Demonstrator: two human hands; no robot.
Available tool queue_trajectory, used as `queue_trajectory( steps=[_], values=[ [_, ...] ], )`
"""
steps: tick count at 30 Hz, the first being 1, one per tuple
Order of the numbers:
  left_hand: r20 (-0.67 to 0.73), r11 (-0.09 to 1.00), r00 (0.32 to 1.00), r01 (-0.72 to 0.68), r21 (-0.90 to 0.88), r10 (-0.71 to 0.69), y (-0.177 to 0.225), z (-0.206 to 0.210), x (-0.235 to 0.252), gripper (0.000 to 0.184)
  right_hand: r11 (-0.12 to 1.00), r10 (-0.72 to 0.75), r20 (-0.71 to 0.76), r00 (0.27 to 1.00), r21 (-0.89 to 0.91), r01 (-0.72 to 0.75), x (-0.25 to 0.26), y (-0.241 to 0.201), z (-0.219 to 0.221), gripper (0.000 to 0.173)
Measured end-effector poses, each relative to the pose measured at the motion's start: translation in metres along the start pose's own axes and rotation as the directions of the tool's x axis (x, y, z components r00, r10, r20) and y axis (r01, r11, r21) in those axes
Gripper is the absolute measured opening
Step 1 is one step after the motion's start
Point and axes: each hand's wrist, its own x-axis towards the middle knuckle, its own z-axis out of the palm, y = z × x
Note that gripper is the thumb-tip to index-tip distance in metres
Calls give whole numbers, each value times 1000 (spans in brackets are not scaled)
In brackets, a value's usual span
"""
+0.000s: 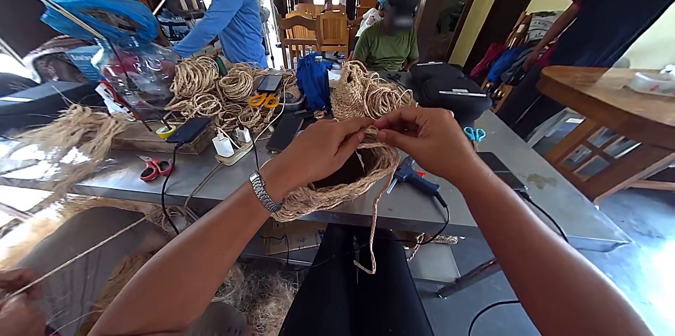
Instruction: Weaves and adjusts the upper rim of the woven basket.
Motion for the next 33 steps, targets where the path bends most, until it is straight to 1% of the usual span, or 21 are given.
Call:
queue_trajectory(
  steps=[3,5,7,10,11,13,16,20,22,26,28,31,33],
  values=[
    [52,999,997,52,7,-52,4,-1,1,41,998,14,-5,1000,66,-14,-1,5,1,12],
    [56,999,997,47,2,-47,4,-1,0,41,989,25,19,1000,143,-27,-2,9,-2,14],
    [50,999,998,37,-13,-36,3,-1,0,40,983,42,50,998,177,-50,-5,12,-5,16],
    [49,998,997,56,-15,-55,1,-1,-1,41,987,94,100,991,124,-106,-11,16,-7,27],
    [49,998,997,67,-16,-66,1,-1,-1,41,985,109,111,988,118,-122,-13,17,-7,27],
    [52,997,996,77,-18,-76,2,-2,-1,41,984,130,117,985,103,-142,-18,17,-6,26],
    [57,998,996,62,-16,-61,4,-1,-1,44,986,159,105,982,33,-163,-22,13,-7,19],
    [69,1000,997,25,12,-25,3,1,-3,49,983,176,104,979,-64,-169,-23,9,-11,22],
    [69,999,997,16,31,-18,4,1,-3,48,981,194,105,975,-50,-189,-22,6,-11,22],
    [58,998,998,29,57,-32,9,0,-2,43,971,218,115,969,79,-227,-20,1,-11,18],
    [62,997,997,34,63,-38,9,0,-2,42,966,222,120,968,108,-235,-18,-2,-11,16],
    [67,997,997,40,60,-44,8,-1,-2,42,977,192,113,975,76,-202,-15,-1,-10,15],
    [53,997,997,44,69,-48,9,0,-2,41,990,139,78,987,-5,-139,-12,1,-10,16]
  ],
)
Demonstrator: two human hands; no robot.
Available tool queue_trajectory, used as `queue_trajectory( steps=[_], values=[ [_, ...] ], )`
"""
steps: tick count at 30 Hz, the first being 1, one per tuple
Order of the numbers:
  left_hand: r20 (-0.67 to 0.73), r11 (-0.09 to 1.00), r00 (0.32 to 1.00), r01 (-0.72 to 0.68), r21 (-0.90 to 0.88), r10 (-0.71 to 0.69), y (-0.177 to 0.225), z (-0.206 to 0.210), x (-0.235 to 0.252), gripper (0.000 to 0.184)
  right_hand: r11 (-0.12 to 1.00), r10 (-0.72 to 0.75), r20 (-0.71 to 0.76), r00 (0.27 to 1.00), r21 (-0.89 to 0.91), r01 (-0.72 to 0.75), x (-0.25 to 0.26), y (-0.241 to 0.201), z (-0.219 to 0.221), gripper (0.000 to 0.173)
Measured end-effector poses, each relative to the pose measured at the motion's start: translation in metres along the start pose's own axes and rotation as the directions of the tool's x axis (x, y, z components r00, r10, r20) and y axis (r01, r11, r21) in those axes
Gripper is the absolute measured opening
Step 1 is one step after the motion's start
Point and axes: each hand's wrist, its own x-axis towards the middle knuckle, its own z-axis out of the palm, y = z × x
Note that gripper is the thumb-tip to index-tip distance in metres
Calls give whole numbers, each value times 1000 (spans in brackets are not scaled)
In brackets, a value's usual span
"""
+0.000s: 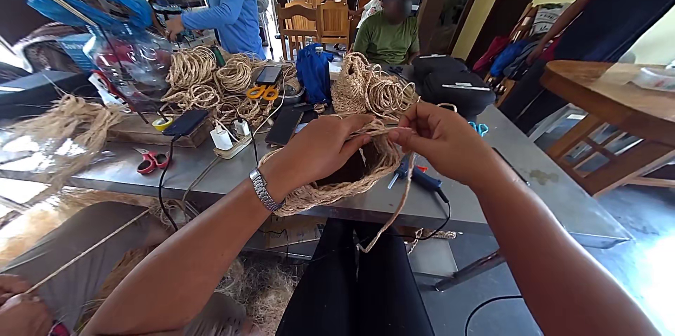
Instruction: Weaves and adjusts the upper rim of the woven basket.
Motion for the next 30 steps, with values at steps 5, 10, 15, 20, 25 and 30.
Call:
queue_trajectory(
  steps=[5,10,15,20,25,30],
  values=[
    [4,1000,1000,1,15,-1,-4,2,2,42,993,-55,-12,998,-106,53,10,-2,-4,18],
    [4,999,1000,7,33,-7,-2,1,3,41,982,-129,-23,991,-145,125,4,-9,-7,16],
    [2,997,1000,14,77,-14,-2,2,4,38,856,-350,-48,936,-422,298,6,-12,5,16],
    [7,992,999,48,115,-49,-5,3,7,36,760,-453,-76,888,-554,340,11,-8,20,17],
    [53,986,994,92,136,-100,-7,-2,13,35,793,-363,-46,931,-540,282,28,-10,17,22],
    [61,985,990,119,126,-127,-21,-2,20,32,838,-209,-7,978,-517,175,51,-14,19,25]
  ],
)
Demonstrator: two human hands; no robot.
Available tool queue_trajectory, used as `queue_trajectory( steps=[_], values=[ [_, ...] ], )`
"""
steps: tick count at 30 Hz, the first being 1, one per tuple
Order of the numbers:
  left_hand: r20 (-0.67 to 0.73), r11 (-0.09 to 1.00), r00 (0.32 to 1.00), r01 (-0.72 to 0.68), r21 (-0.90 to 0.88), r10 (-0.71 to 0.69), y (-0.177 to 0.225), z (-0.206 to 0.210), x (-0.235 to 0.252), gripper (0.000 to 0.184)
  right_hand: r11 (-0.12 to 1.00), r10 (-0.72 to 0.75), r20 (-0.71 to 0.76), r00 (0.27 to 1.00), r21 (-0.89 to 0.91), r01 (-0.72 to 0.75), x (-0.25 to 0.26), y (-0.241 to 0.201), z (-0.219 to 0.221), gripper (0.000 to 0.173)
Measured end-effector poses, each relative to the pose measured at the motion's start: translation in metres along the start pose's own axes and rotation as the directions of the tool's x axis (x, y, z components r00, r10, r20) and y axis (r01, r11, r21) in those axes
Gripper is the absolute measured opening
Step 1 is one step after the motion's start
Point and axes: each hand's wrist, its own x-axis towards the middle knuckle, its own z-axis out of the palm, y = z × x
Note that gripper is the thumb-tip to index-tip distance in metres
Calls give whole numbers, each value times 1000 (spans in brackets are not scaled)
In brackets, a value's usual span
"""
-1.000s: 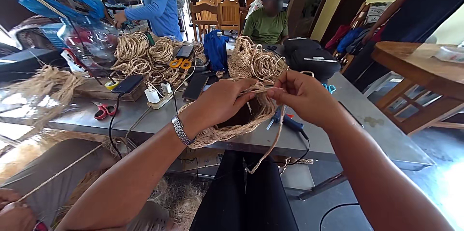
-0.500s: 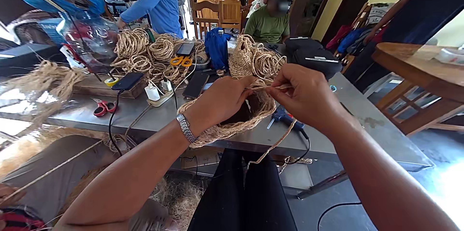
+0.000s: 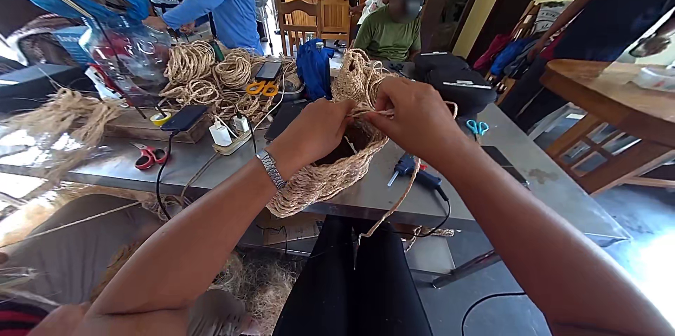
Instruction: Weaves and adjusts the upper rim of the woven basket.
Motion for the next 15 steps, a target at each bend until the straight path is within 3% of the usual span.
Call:
queue_trajectory(
  steps=[4,7,11,15],
  values=[
    [9,1000,1000,15,-19,-15,-4,-3,4,32,995,78,102,992,-62,-72,19,-10,5,26],
    [15,999,999,37,-34,-36,-5,-3,5,33,991,54,157,986,-127,-34,26,-12,12,26],
    [-15,997,1000,13,-76,-14,-10,-2,-1,35,982,-2,121,993,-187,25,22,-13,20,22],
    [43,998,998,38,-41,-36,-3,-7,-6,37,984,-59,48,997,-163,66,14,-11,24,21]
  ],
)
